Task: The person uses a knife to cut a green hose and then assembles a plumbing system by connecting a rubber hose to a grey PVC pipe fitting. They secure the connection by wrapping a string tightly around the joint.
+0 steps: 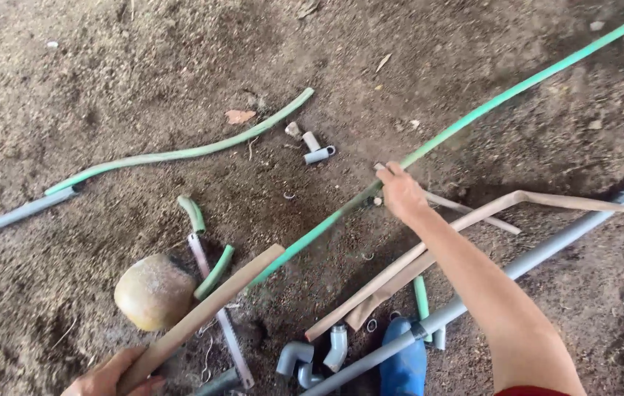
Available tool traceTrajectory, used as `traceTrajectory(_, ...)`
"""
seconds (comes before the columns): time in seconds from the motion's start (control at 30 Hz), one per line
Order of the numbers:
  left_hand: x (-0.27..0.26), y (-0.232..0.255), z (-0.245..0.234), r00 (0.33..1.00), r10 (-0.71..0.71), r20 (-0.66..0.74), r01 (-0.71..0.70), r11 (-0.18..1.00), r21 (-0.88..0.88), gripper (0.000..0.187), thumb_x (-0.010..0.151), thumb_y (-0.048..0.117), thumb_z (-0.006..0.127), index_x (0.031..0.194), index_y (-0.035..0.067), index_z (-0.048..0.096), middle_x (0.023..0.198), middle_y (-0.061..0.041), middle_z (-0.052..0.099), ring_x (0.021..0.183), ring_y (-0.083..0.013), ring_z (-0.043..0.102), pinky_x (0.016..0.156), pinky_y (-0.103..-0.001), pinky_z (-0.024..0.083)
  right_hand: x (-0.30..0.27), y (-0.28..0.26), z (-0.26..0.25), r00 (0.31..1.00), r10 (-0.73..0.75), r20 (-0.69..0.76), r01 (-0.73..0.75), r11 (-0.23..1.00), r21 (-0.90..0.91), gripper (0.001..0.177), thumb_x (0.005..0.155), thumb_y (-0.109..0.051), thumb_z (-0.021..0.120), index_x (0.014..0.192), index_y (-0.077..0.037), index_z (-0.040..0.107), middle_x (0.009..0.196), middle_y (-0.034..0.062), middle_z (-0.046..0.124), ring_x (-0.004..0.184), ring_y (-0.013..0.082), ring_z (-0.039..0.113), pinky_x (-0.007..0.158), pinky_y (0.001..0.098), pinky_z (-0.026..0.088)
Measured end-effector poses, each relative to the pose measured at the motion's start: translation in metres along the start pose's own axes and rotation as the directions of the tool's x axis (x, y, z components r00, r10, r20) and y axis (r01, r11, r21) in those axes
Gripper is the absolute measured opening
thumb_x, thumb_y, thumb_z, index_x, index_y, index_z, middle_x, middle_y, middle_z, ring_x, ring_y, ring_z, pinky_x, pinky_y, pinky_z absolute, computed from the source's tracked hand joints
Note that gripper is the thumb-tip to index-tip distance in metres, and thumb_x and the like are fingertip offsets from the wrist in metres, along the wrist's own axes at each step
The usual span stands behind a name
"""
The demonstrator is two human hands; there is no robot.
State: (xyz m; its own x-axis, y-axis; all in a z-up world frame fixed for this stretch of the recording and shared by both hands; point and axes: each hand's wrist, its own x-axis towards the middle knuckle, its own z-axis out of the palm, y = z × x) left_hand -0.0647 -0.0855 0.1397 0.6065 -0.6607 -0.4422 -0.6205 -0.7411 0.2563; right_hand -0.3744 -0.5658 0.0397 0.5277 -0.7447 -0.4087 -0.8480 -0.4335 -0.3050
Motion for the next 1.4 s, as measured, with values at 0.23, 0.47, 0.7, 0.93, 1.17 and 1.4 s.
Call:
traceTrajectory(0.23, -0.007, 0.013, -0.014, 0.992, 0.124, -0.015, -0.123, 0.991, 0.049, 0.047, 0.054, 0.036, 0.082, 0.096, 0.019, 0.070, 0.083, 0.002, 0.080, 0.067, -0.0086, 0.081, 0.065, -0.023, 0.068, -0.038, 0.006, 0.024, 0.977, 0.036, 0.211, -0.043, 0.999, 0.027, 0.024, 0.095, -0.009, 0.042, 0.118, -0.012, 0.050, 0.104, 0.0171, 0.051, 0.057, 0.0198, 0.052, 0.049, 0.0276, 0.051)
traceTrajectory(0.47, -0.016, 0.025, -0.029, 0.999, 0.041, 0.008, -0.042, 0.999, 0.030, 0.053, 0.054, 0.031, 0.083, 0.102, 0.016, 0.067, 0.081, -0.001, 0.079, 0.065, -0.0096, 0.081, 0.063, -0.023, 0.068, -0.096, 0.025, 0.048, 0.877, 0.138, 0.461, 0.102, 0.882, -0.459, 0.032, 0.081, -0.015, 0.067, 0.111, -0.021, 0.058, 0.104, 0.0045, 0.054, 0.096, 0.0203, 0.053, 0.090, 0.0381, 0.048)
traceTrajectory(0.7, -0.017, 0.044, -0.039, 0.998, 0.019, 0.057, -0.023, 0.997, 0.075, 0.050, 0.056, 0.036, 0.081, 0.102, 0.020, 0.067, 0.081, 0.002, 0.079, 0.062, -0.0076, 0.080, 0.059, -0.022, 0.068, -0.079, 0.061, 0.061, 0.915, 0.026, 0.402, 0.223, 0.800, -0.557, 0.029, 0.081, -0.021, 0.069, 0.109, -0.023, 0.058, 0.094, -0.0042, 0.058, 0.095, 0.0153, 0.050, 0.102, 0.0382, 0.036)
traceTrajectory(0.93, -0.014, 0.040, -0.054, 0.979, -0.036, 0.201, -0.002, 0.982, 0.187, 0.050, 0.062, 0.051, 0.076, 0.105, 0.031, 0.061, 0.079, 0.009, 0.079, 0.063, -0.0063, 0.079, 0.062, -0.023, 0.064, -0.088, 0.020, 0.036, 0.940, 0.097, 0.327, 0.111, 0.820, -0.562, 0.029, 0.077, -0.006, 0.070, 0.103, -0.010, 0.057, 0.106, 0.0082, 0.060, 0.106, 0.0236, 0.055, 0.099, 0.0385, 0.048)
traceTrajectory(1.17, -0.020, 0.044, -0.066, 0.986, -0.024, 0.165, 0.006, 0.994, 0.106, 0.050, 0.063, 0.043, 0.078, 0.107, 0.028, 0.061, 0.077, 0.007, 0.078, 0.058, -0.0080, 0.076, 0.056, -0.024, 0.062, -0.117, 0.032, 0.106, 0.845, -0.013, 0.535, 0.242, 0.901, -0.361, 0.039, 0.086, -0.005, 0.054, 0.123, -0.018, 0.053, 0.120, 0.0067, 0.054, 0.088, 0.0149, 0.046, 0.076, 0.0256, 0.037)
traceTrajectory(1.4, -0.024, 0.060, -0.070, 0.992, 0.067, 0.109, -0.082, 0.987, 0.137, 0.044, 0.066, 0.046, 0.073, 0.103, 0.026, 0.061, 0.074, 0.008, 0.074, 0.058, -0.0093, 0.073, 0.056, -0.026, 0.059, -0.086, -0.037, 0.084, 0.722, -0.636, -0.272, 0.592, 0.772, -0.231, 0.006, 0.081, -0.006, 0.060, 0.087, -0.005, 0.058, 0.100, 0.0119, 0.063, 0.085, 0.0248, 0.064, 0.075, 0.0337, 0.056)
